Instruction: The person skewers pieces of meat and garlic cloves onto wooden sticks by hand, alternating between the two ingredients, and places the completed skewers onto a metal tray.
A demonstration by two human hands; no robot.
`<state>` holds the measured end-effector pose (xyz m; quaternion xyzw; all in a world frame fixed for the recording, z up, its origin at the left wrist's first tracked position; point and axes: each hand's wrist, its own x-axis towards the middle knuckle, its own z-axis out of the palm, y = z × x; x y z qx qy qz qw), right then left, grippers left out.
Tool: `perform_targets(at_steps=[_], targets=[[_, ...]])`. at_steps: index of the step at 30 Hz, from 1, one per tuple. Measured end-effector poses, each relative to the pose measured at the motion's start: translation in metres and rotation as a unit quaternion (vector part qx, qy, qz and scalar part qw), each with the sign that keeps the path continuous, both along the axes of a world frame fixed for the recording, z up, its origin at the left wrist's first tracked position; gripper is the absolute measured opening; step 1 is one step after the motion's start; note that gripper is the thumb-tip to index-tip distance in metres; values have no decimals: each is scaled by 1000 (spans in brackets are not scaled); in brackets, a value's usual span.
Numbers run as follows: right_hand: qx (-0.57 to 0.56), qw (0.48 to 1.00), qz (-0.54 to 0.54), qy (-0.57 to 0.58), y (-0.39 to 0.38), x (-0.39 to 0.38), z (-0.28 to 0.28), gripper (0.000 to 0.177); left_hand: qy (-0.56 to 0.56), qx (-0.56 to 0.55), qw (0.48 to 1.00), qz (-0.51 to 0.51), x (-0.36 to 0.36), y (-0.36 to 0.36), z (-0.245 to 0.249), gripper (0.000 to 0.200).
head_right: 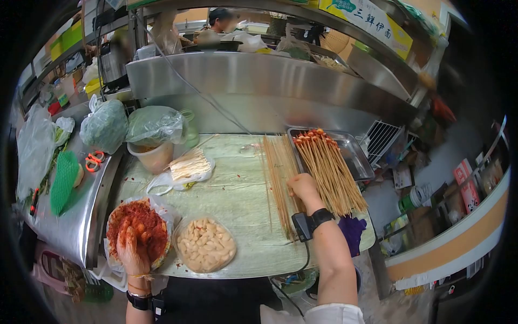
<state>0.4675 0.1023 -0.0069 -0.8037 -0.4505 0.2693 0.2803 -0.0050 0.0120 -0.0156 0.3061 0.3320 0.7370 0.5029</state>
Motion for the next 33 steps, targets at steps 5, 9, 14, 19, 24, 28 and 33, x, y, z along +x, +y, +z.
perform_targets(at_steps=[5,9,14,19,24,28,33], targets=[[22,987,39,153,-5,-7,31,13,-4,-2,1000,-6,0,-1,0,30],[30,960,25,278,-22,-36,79,13,2,0,1000,-12,-4,-1,-4,29],[104,904,157,384,-30,-48,71,17,8,-10,1000,4,8,-1,13,27],[-99,957,201,183,-28,-67,19,19,8,-10,1000,-10,1,2,7,27],[-75,954,186,225,-40,-76,25,19,5,-24,1000,12,3,0,4,27],[-60,925,188,325,-47,-82,26,13,12,-28,1000,4,5,-1,7,25],[107,900,136,399,-66,-97,56,10,16,-22,1000,15,6,2,8,26]])
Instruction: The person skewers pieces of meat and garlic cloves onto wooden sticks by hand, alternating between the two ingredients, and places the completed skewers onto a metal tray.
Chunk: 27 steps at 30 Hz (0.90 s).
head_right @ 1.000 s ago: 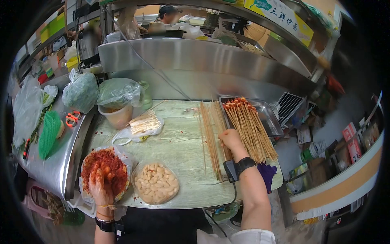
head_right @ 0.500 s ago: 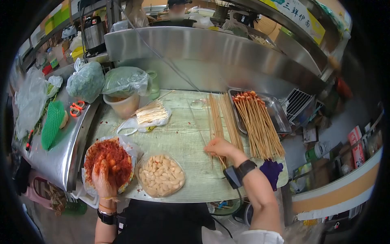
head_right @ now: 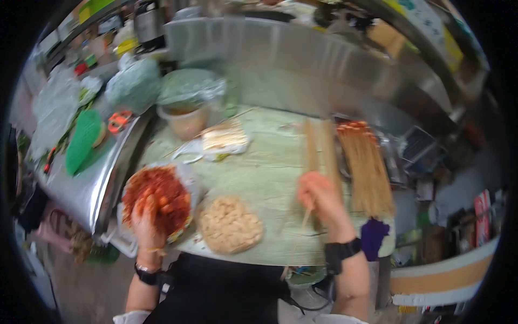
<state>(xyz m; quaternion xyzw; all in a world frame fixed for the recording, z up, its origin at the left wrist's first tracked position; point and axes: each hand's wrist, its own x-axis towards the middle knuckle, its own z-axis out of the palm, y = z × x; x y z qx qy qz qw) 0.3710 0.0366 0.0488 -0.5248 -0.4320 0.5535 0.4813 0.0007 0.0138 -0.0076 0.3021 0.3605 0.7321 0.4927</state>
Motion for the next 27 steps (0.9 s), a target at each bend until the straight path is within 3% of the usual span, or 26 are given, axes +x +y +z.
perform_targets(at_steps=[4,6,9,10,11,12,14,16,17,19,20,22,24,27], targets=[[167,971,-147,86,-11,-20,13,14,-45,7,999,-12,-24,-3,12,29],[186,973,-100,93,-22,-31,18,14,-20,19,1000,9,-37,-2,27,34],[187,980,-56,-33,-38,-59,20,13,52,-24,998,6,-63,-7,37,32],[186,981,-54,-28,-41,-70,19,13,57,-25,998,9,-68,-8,34,32],[167,985,-23,-26,-44,-83,18,11,178,-65,982,10,-74,-9,26,29],[148,989,7,-24,-47,-92,17,9,295,-103,950,10,-76,-9,23,26],[138,989,47,-39,-52,-104,9,7,398,-89,913,0,-71,-11,22,15],[129,986,84,-55,-53,-109,8,6,581,-9,814,-22,-76,-4,10,17],[133,979,124,-92,-54,-110,13,5,582,-9,813,-23,-71,-3,15,17],[150,966,162,-135,-54,-107,16,12,713,51,700,-4,-54,5,28,15],[151,966,161,-134,-55,-104,17,12,713,52,699,-4,-52,12,30,15],[129,990,50,-15,-60,-97,16,21,791,69,604,-69,-47,24,35,14],[135,991,23,1,-63,-89,18,24,779,108,613,-78,-42,36,25,17],[144,989,-5,15,-66,-80,13,27,861,152,463,-142,-36,46,15,8]])
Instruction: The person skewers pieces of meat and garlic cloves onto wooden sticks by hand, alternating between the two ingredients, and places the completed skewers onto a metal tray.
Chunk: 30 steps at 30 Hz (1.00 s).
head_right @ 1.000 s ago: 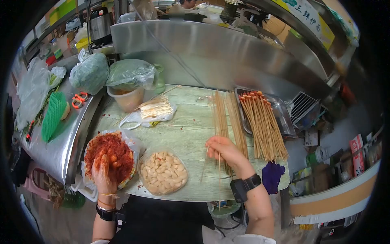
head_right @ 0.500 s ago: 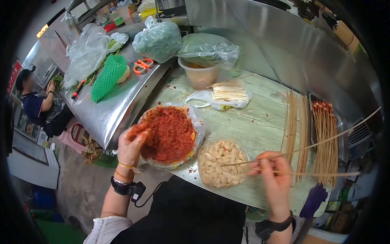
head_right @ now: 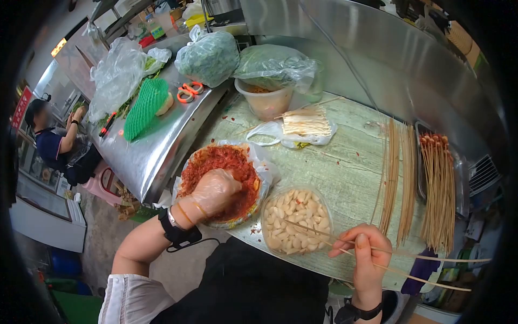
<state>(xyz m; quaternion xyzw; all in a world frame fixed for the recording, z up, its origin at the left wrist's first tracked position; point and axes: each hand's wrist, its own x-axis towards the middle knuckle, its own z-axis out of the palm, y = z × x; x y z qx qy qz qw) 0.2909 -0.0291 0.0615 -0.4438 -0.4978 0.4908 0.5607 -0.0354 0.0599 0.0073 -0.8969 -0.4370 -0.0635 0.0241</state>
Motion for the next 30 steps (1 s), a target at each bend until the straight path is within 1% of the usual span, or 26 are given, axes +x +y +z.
perform_targets(at_steps=[1,3,4,8,10,11,13,14,15,16,17,19,20,22,23,25,26,28,29,30], targets=[[3,1000,0,-3,-1,2,-2,27,3,0,1000,-1,4,1,-3,8],[-2,1000,4,0,-2,4,-3,27,121,7,992,35,16,1,-8,7],[-8,1000,9,0,-4,4,-2,27,141,22,989,40,20,0,-8,8],[-9,1000,0,5,-7,11,-2,27,109,-18,993,49,19,6,2,10],[-14,1000,-23,7,-10,13,-1,27,-31,-81,994,60,-1,11,9,15],[-14,1000,-25,9,-10,14,-2,27,-95,-94,989,64,-12,11,12,16],[-7,999,-31,25,-10,16,-4,28,-205,-173,950,160,-25,3,16,15],[-6,999,-30,26,-9,15,-5,28,-205,-171,950,160,-27,0,14,15],[-9,999,-37,33,-8,14,-6,29,-367,-243,870,222,-28,-3,11,14],[-14,998,-44,40,-8,13,-7,30,-514,-306,753,273,-29,-6,9,13],[-12,998,-43,41,-8,11,-7,30,-515,-304,753,274,-28,-8,12,13],[-2,998,-40,56,-7,8,-8,32,-629,-315,668,241,-25,-13,23,13],[0,998,-37,54,-6,7,-7,32,-632,-312,667,241,-28,-15,24,13],[8,998,-19,55,-7,5,-5,31,-568,-365,662,325,-31,-18,25,16],[8,998,-20,53,-7,3,-4,31,-570,-366,661,324,-29,-18,24,16],[-9,998,-37,49,-9,2,-4,27,-647,-287,665,240,-19,-22,18,14],[-10,998,-40,46,-10,2,-5,27,-648,-291,663,238,-20,-25,13,14],[-3,999,-45,14,-12,7,-5,22,-683,-335,605,235,-25,-30,-1,15],[-6,998,-60,2,-13,10,-6,22,-633,-287,679,238,-25,-31,-7,18],[-2,998,-64,-6,-13,13,-7,21,-682,-314,623,220,-19,-35,-3,19]])
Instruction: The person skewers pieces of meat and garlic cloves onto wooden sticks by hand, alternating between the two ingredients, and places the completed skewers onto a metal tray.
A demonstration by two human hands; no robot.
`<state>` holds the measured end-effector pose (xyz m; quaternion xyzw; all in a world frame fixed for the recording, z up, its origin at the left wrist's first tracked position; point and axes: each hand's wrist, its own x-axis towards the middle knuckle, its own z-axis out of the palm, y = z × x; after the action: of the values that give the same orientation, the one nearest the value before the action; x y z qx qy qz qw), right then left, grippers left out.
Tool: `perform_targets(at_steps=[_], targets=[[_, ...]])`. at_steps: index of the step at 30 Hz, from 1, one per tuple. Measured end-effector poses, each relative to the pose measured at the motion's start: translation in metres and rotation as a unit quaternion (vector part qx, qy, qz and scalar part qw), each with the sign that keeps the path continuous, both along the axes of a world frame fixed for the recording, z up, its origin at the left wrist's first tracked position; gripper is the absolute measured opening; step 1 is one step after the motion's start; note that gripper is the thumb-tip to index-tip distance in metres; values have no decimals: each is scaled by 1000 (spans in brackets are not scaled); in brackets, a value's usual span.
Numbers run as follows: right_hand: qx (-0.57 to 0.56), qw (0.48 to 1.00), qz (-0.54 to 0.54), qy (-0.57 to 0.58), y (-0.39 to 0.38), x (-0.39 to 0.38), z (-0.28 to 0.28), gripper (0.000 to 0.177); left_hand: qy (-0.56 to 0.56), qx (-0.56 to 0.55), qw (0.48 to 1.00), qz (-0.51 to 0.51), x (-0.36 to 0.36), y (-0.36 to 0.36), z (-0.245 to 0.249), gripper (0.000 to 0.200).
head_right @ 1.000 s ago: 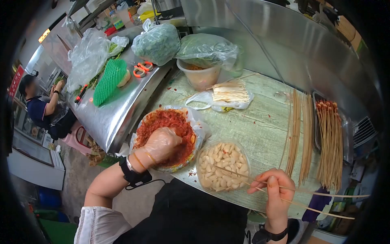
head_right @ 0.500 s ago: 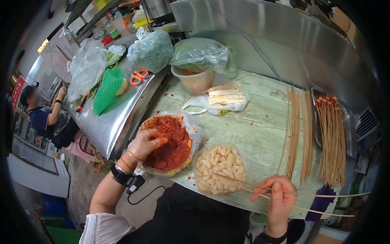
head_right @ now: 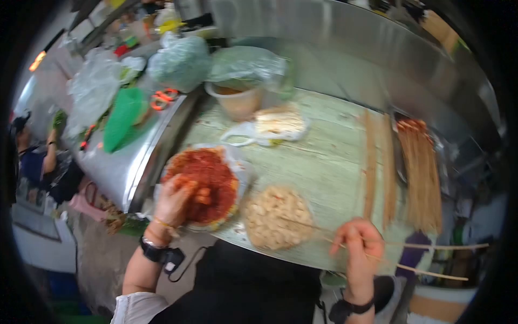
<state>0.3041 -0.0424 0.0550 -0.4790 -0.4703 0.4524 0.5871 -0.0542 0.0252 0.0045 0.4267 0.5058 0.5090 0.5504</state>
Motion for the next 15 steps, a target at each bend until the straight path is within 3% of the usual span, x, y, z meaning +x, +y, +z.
perform_targets(at_steps=[3,6,9,11,15], targets=[[0,999,-12,-43,0,5,17,20,-169,20,985,34,17,-8,5,21],[-15,999,-1,-50,2,-2,29,20,-43,47,996,68,18,-14,2,20],[-27,998,26,-50,2,4,27,23,-7,48,996,80,21,-17,1,16],[-15,993,24,-117,3,3,26,30,-1,52,995,90,27,-19,6,15],[-42,996,19,-78,1,2,34,26,42,86,991,89,35,-18,10,23]])
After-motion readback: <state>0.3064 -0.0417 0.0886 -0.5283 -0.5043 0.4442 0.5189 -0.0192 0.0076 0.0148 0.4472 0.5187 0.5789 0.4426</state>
